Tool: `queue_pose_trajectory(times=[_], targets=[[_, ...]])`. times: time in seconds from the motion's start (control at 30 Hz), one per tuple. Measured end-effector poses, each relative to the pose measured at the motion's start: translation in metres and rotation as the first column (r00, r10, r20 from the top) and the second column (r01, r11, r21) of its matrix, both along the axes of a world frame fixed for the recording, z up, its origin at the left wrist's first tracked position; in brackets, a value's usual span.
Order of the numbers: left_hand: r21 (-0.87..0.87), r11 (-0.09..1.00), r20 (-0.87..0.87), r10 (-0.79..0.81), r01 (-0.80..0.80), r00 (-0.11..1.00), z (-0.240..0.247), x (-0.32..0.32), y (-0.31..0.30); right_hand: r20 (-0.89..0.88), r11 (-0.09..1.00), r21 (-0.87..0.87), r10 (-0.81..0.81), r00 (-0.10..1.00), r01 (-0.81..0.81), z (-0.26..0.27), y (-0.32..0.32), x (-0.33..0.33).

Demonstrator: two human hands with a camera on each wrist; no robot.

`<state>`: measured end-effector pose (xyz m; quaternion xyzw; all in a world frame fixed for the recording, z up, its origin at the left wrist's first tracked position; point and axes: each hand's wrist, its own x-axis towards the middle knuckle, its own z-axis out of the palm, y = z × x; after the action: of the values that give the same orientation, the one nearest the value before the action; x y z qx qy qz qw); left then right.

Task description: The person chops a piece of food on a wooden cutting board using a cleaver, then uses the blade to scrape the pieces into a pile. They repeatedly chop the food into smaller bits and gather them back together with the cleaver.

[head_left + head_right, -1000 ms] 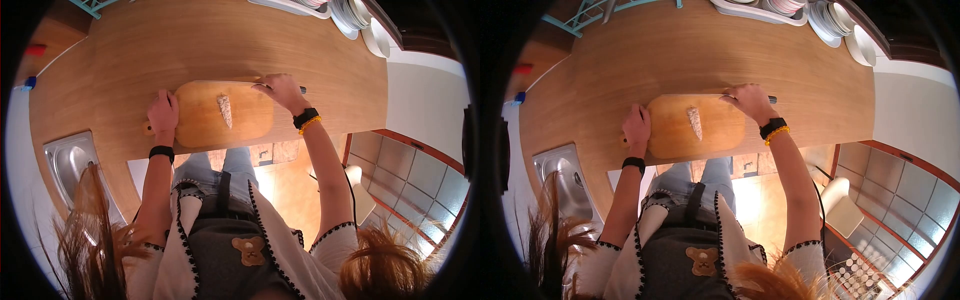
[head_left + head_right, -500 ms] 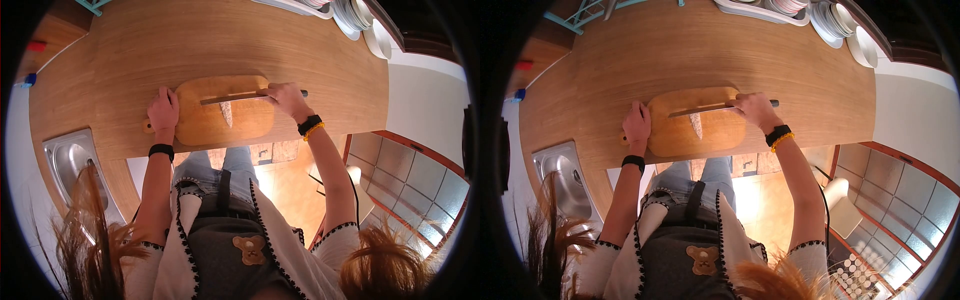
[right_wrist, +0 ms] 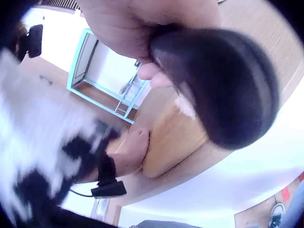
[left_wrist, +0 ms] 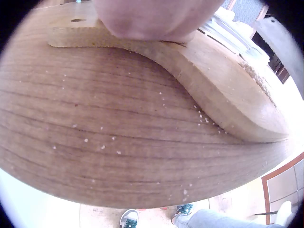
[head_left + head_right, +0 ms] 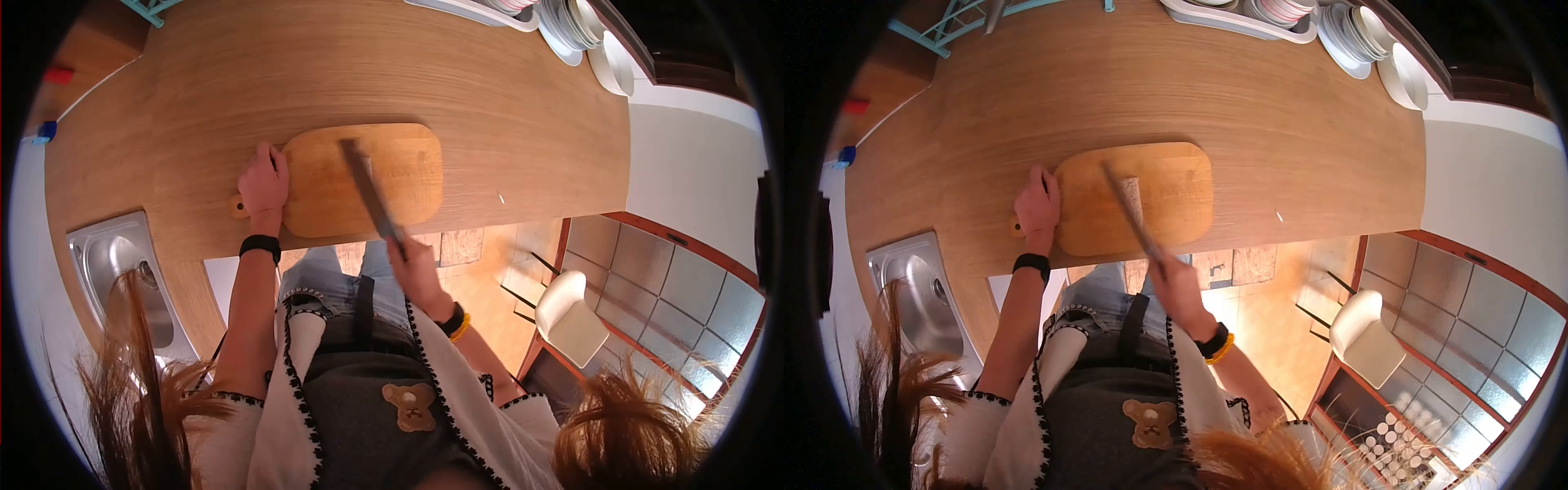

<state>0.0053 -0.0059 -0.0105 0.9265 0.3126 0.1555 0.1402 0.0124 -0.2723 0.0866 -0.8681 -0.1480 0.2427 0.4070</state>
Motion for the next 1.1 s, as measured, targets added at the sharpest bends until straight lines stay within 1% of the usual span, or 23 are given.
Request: queue_pose_trajectory(times=[0.03, 0.07, 0.1, 0.17, 0.23, 0.3, 0.33, 0.4, 0.53, 0.67, 0.73, 0.77, 0.83, 0.87, 0.93, 0.97, 1.03, 1.1], targets=[[-0.023, 1.000, 0.005, 0.006, -0.006, 1.000, 0.002, 0.000, -0.001, 0.175, 0.997, -0.024, 0.080, 0.981, -0.077, 0.006, 0.013, -0.007], [-0.023, 1.000, 0.008, -0.006, 0.006, 1.000, 0.003, 0.000, -0.001, 0.063, 0.990, -0.064, 0.127, 0.990, -0.123, 0.004, 0.018, -0.011], [-0.032, 0.999, -0.018, -0.005, 0.004, 1.000, 0.004, 0.000, -0.001, 0.068, 0.992, -0.064, 0.116, 0.991, -0.111, 0.002, 0.023, -0.014], [-0.036, 0.999, -0.041, -0.002, 0.001, 0.999, 0.004, 0.003, 0.000, 0.026, 0.976, -0.156, 0.157, 0.987, -0.151, 0.000, 0.034, -0.016], [-0.023, 1.000, -0.074, 0.019, -0.021, 0.997, 0.002, 0.000, -0.001, 0.030, 0.981, -0.143, 0.134, 0.990, -0.129, 0.003, 0.041, -0.015], [-0.021, 1.000, -0.049, 0.009, -0.010, 0.999, 0.002, -0.001, -0.002, -0.001, 0.973, -0.199, 0.122, 0.993, -0.119, 0.001, 0.042, -0.010], [-0.016, 1.000, -0.018, 0.004, -0.004, 1.000, 0.002, 0.001, -0.002, 0.001, 0.973, -0.201, 0.118, 0.993, -0.116, -0.003, 0.041, -0.009], [-0.008, 1.000, -0.018, 0.002, -0.002, 1.000, 0.001, 0.002, -0.001, 0.087, 0.973, -0.217, 0.097, 0.991, -0.076, -0.011, 0.037, -0.008], [-0.002, 1.000, -0.038, 0.002, -0.002, 0.999, -0.001, 0.000, 0.000, 0.139, 0.983, -0.182, 0.065, 0.988, -0.039, -0.016, 0.025, 0.002], [-0.001, 1.000, -0.036, -0.001, 0.001, 0.999, -0.001, 0.001, -0.001, 0.170, 0.983, -0.173, 0.096, 0.981, -0.066, -0.012, 0.023, 0.005], [0.045, 0.999, 0.006, -0.017, 0.016, 1.000, -0.003, 0.001, 0.001, 0.183, 0.996, -0.088, 0.038, 0.982, -0.022, -0.005, 0.025, 0.004], [0.046, 0.999, 0.005, -0.014, 0.014, 1.000, -0.002, 0.001, 0.001, 0.182, 0.996, -0.087, 0.040, 0.982, -0.024, -0.002, 0.025, 0.002], [0.010, 1.000, -0.033, 0.001, -0.001, 0.999, 0.000, 0.001, -0.001, 0.167, 0.986, -0.070, -0.141, 0.976, 0.154, 0.002, 0.021, 0.000], [0.007, 1.000, -0.034, 0.001, -0.001, 0.999, -0.001, 0.001, -0.001, 0.167, 0.985, -0.073, -0.140, 0.976, 0.154, 0.002, 0.018, 0.002], [0.039, 0.999, 0.008, -0.019, 0.019, 1.000, -0.003, 0.001, 0.000, 0.126, 0.944, -0.145, -0.281, 0.952, 0.297, 0.001, 0.011, 0.008], [0.038, 0.999, 0.009, -0.019, 0.019, 1.000, -0.002, 0.001, -0.001, 0.127, 0.944, -0.145, -0.281, 0.951, 0.298, -0.002, 0.007, 0.011], [0.036, 0.999, -0.006, -0.024, 0.024, 1.000, -0.001, 0.000, 0.001, 0.214, 0.928, -0.117, -0.324, 0.922, 0.353, -0.014, 0.001, 0.015], [0.036, 0.999, 0.003, -0.027, 0.026, 1.000, -0.002, 0.000, 0.001, 0.224, 0.931, -0.117, -0.315, 0.922, 0.346, -0.019, -0.001, 0.016]])
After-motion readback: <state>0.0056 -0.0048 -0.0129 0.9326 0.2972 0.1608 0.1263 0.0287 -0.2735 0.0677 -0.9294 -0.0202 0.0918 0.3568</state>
